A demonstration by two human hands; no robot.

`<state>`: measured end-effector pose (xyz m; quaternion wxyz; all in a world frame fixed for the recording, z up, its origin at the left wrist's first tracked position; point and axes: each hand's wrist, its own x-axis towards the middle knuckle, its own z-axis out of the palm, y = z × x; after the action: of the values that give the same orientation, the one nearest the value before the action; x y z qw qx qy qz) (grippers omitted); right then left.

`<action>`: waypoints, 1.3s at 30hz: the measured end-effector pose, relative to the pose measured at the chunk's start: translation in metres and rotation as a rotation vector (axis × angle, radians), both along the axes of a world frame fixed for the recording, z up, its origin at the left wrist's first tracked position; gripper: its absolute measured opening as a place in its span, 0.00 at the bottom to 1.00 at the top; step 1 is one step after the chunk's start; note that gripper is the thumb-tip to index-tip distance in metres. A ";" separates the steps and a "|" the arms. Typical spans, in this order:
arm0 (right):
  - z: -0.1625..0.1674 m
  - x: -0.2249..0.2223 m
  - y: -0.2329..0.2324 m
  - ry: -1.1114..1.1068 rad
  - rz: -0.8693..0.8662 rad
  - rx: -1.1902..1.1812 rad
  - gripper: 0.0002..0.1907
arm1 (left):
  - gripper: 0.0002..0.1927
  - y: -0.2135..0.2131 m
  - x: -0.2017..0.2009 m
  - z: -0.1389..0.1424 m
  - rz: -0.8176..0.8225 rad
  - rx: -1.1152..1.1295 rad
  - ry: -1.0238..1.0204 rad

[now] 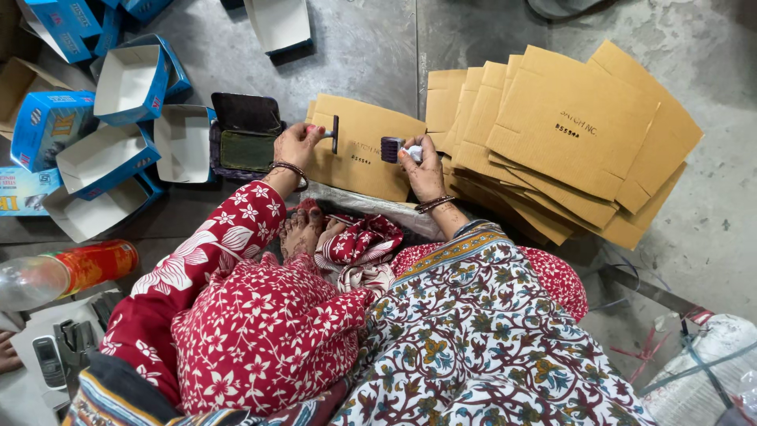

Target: The person sits on the floor and repeatedly stamps a batch number onto flat cardboard pieces using a handheld ink pad and a stamping tool. They dip the stamp into the ink pad, press it onto the cardboard, and then place the stamped piece onto a growing stack.

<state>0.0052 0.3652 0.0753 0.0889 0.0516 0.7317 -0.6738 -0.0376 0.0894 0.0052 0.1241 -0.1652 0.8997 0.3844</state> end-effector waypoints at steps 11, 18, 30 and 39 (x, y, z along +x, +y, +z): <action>-0.008 -0.005 -0.001 -0.004 -0.017 -0.194 0.09 | 0.26 -0.012 -0.001 0.005 -0.001 -0.032 0.046; 0.007 -0.004 -0.004 0.063 -0.049 -0.430 0.09 | 0.28 -0.029 -0.019 0.015 0.221 0.132 0.110; 0.064 -0.023 0.239 0.256 -0.557 -0.128 0.09 | 0.26 0.124 -0.062 0.090 -0.208 0.951 -0.040; 0.049 -0.022 0.231 0.463 -0.505 -0.134 0.10 | 0.19 0.071 -0.051 0.056 -0.080 0.673 0.023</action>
<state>-0.0164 0.5967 0.1241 -0.2458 0.0711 0.6506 -0.7150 -0.0890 0.1600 0.0610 0.1764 -0.0754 0.7295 0.6565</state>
